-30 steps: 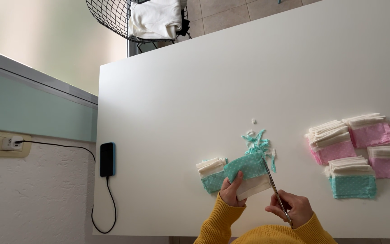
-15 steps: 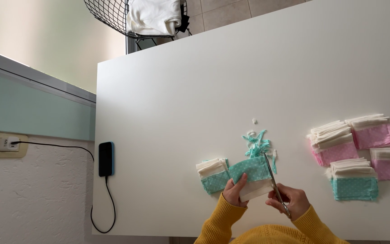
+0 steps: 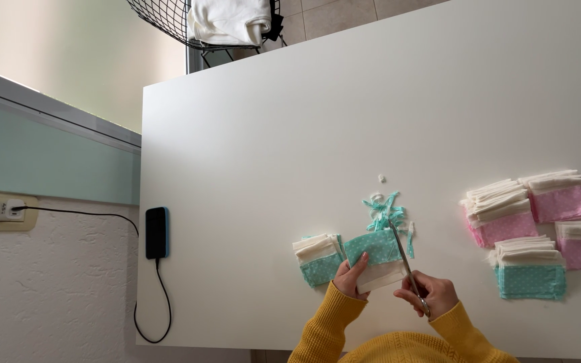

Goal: Trimming loose threads from small rectangular fabric pieces using scissors.

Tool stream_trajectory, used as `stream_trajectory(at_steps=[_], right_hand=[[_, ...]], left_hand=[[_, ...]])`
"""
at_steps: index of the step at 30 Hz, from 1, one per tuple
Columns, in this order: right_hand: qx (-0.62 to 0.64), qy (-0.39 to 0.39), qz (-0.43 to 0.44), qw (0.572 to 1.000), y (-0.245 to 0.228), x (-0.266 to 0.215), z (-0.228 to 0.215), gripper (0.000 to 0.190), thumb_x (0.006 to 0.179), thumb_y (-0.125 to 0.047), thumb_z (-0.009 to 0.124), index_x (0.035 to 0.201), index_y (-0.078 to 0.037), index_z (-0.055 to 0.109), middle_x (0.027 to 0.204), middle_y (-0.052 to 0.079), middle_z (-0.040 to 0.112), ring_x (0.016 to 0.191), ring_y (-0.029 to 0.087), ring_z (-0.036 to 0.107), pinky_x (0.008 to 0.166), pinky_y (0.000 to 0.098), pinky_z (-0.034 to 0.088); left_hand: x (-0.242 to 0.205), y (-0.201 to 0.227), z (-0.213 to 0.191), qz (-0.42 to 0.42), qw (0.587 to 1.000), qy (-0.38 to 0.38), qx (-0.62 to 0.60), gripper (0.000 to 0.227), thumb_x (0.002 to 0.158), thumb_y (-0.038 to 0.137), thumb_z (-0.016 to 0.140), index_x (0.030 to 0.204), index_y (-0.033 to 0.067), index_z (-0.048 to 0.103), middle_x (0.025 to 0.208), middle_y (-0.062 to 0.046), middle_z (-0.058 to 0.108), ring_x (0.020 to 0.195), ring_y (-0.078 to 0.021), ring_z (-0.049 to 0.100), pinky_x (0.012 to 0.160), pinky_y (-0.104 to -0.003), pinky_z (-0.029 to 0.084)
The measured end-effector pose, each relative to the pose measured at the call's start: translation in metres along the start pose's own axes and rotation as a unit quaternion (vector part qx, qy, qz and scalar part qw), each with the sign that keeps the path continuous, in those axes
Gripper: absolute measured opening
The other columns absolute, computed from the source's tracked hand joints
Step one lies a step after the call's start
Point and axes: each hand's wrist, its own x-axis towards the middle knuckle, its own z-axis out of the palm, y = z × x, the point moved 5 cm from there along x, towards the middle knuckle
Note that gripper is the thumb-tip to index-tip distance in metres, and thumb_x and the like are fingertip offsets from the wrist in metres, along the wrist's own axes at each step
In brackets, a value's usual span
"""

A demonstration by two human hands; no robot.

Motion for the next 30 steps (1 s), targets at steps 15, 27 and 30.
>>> stream_trajectory(at_steps=[15, 27, 30], right_hand=[[0.195, -0.048, -0.112, 0.973, -0.055, 0.041, 0.001, 0.027, 0.08, -0.004, 0.081, 0.094, -0.007, 0.059, 0.09, -0.002, 0.059, 0.078, 0.008, 0.056, 0.071, 0.0254, 0.051], [0.282, -0.032, -0.128, 0.95, -0.037, 0.02, 0.0, 0.022, 0.084, -0.011, 0.076, 0.097, -0.006, 0.059, 0.08, 0.005, 0.066, 0.069, 0.015, 0.064, 0.065, 0.0308, 0.055], [0.155, -0.08, -0.12, 0.977, 0.0, 0.004, 0.0, 0.031, 0.079, -0.015, 0.08, 0.105, -0.004, 0.064, 0.085, 0.003, 0.066, 0.077, 0.011, 0.065, 0.073, 0.0287, 0.057]], left_hand=[[-0.031, 0.071, 0.001, 0.113, 0.916, -0.13, 0.362, 0.038, 0.096, 0.034, 0.077, 0.115, 0.0017, 0.074, 0.092, -0.001, 0.069, 0.08, -0.0061, 0.06, 0.071, -0.024, 0.051], [-0.043, 0.046, 0.017, 0.16, 0.985, -0.034, 0.044, 0.029, 0.099, 0.034, 0.066, 0.114, 0.0085, 0.065, 0.091, 0.003, 0.065, 0.071, -0.0034, 0.058, 0.055, -0.02, 0.043], [-0.041, 0.057, 0.005, 0.161, 0.985, -0.026, 0.056, 0.028, 0.101, 0.036, 0.063, 0.11, 0.0095, 0.063, 0.088, 0.002, 0.064, 0.069, -0.0034, 0.058, 0.053, -0.02, 0.045]])
